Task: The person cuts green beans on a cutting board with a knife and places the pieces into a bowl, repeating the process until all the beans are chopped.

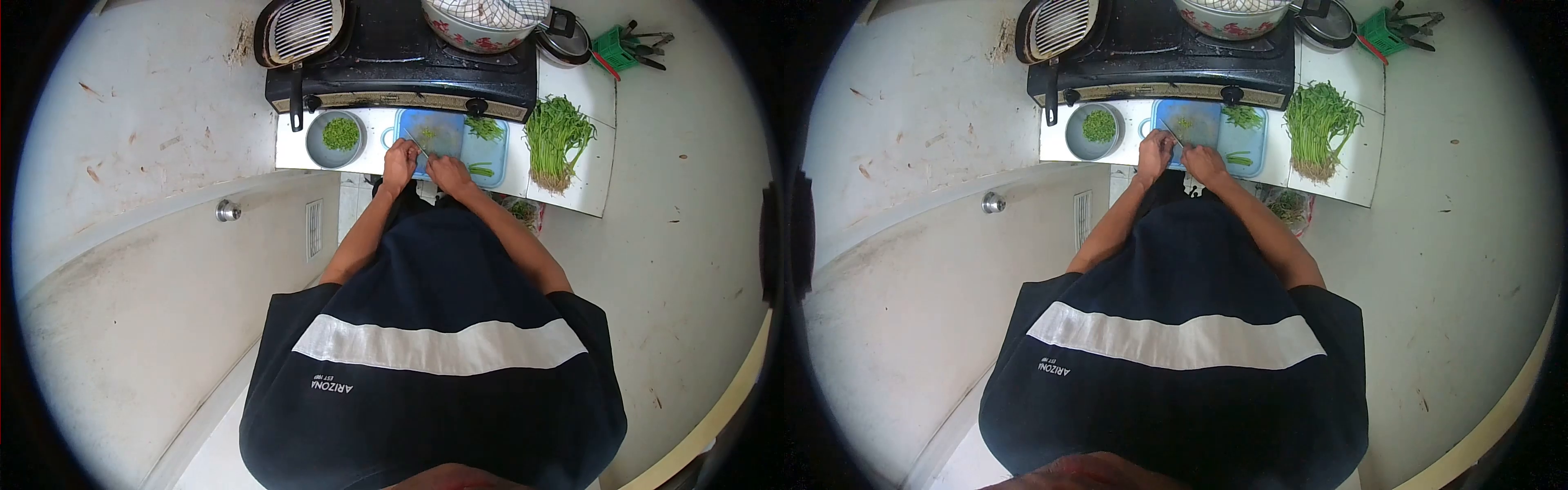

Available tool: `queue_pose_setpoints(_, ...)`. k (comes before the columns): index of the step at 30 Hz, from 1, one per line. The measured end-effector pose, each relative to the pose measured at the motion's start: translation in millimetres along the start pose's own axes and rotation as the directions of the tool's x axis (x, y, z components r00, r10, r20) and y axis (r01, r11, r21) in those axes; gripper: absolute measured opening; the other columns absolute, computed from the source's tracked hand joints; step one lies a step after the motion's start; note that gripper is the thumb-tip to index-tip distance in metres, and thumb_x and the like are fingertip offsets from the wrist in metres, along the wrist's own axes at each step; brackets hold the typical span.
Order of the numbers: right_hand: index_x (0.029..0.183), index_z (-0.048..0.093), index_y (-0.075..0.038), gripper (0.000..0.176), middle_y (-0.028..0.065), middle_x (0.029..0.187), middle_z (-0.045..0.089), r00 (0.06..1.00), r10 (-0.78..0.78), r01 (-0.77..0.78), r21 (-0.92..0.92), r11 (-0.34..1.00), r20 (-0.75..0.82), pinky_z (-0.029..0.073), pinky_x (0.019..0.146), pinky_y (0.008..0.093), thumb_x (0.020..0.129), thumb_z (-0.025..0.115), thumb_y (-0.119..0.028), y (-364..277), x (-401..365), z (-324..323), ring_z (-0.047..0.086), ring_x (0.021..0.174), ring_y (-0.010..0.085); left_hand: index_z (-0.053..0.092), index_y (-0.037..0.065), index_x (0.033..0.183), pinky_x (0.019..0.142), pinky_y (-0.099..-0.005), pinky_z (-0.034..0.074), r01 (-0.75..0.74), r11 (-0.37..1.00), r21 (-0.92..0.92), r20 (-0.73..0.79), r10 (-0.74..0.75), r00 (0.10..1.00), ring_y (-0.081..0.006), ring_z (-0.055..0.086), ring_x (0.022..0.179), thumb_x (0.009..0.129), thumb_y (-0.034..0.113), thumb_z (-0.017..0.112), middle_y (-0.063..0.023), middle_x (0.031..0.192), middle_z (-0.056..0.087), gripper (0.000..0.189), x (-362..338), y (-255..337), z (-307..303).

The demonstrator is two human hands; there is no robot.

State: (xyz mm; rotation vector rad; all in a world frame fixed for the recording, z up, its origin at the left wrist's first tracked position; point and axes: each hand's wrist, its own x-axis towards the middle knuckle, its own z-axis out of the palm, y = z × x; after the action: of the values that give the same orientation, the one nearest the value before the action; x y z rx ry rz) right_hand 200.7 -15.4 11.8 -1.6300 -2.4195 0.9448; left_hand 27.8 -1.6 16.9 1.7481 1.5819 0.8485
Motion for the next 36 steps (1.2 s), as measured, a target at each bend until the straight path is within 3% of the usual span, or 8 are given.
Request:
queue_pose_setpoints(7, 0.101, 0.068, -0.002, 0.026, 0.025, 0.085, 0.073, 0.999, 0.036, -0.036, -0.01, 0.999, -0.014, 0.06, 0.077, 0.0544, 0.099, 0.058, -0.026, 5.5, -7.5, -1.2, 0.073, 0.084, 0.0439, 0.071, -0.002, 0.091, 0.069, -0.0401, 0.055, -0.006, 0.999, 0.038, -0.007, 0.006, 1.0, -0.0335, 0.066, 0.072, 0.085, -0.004, 0.066, -0.0167, 0.084, 0.064, 0.008, -3.0, -0.8, -0.1)
queue_pose_setpoints(14, 0.099, 0.07, -0.001, 0.026, 0.0243, 0.082, 0.074, 0.998, 0.0, -0.004, -0.058, 0.998, -0.058, 0.061, 0.075, 0.0521, 0.097, 0.058, -0.024, 1.2, -1.3, -0.8, 0.075, 0.082, 0.042, 0.071, -0.004, 0.091, 0.067, -0.0383, 0.055, -0.008, 0.999, -0.045, -0.016, 0.007, 1.0, -0.0307, 0.066, 0.071, 0.082, -0.005, 0.067, -0.0159, 0.082, 0.064, 0.01, -1.7, -3.8, 1.9)
queue_pose_setpoints(29, 0.099, 0.068, -0.001, 0.028, 0.0257, 0.078, 0.072, 0.997, 0.009, -0.008, 0.006, 1.0, -0.072, 0.06, 0.072, 0.0544, 0.1, 0.056, -0.026, 6.9, -8.5, 1.8, 0.072, 0.074, 0.0448, 0.074, -0.005, 0.091, 0.064, -0.0369, 0.053, -0.014, 1.0, -0.023, -0.011, 0.013, 1.0, -0.0294, 0.065, 0.067, 0.082, -0.006, 0.067, -0.0159, 0.079, 0.065, 0.012, -1.0, 1.1, -3.4)
queue_pose_setpoints(36, 0.097, 0.068, -0.001, 0.03, 0.0267, 0.081, 0.072, 0.999, 0.001, -0.001, -0.004, 1.0, -0.042, 0.061, 0.073, 0.0534, 0.1, 0.054, -0.027, 1.7, -10.5, -2.1, 0.074, 0.079, 0.0428, 0.073, -0.003, 0.09, 0.065, -0.0368, 0.054, 0.026, 0.998, -0.051, -0.001, -0.026, 1.0, -0.0287, 0.066, 0.068, 0.082, -0.006, 0.066, -0.0156, 0.081, 0.065, 0.011, -1.0, -1.3, -2.5)
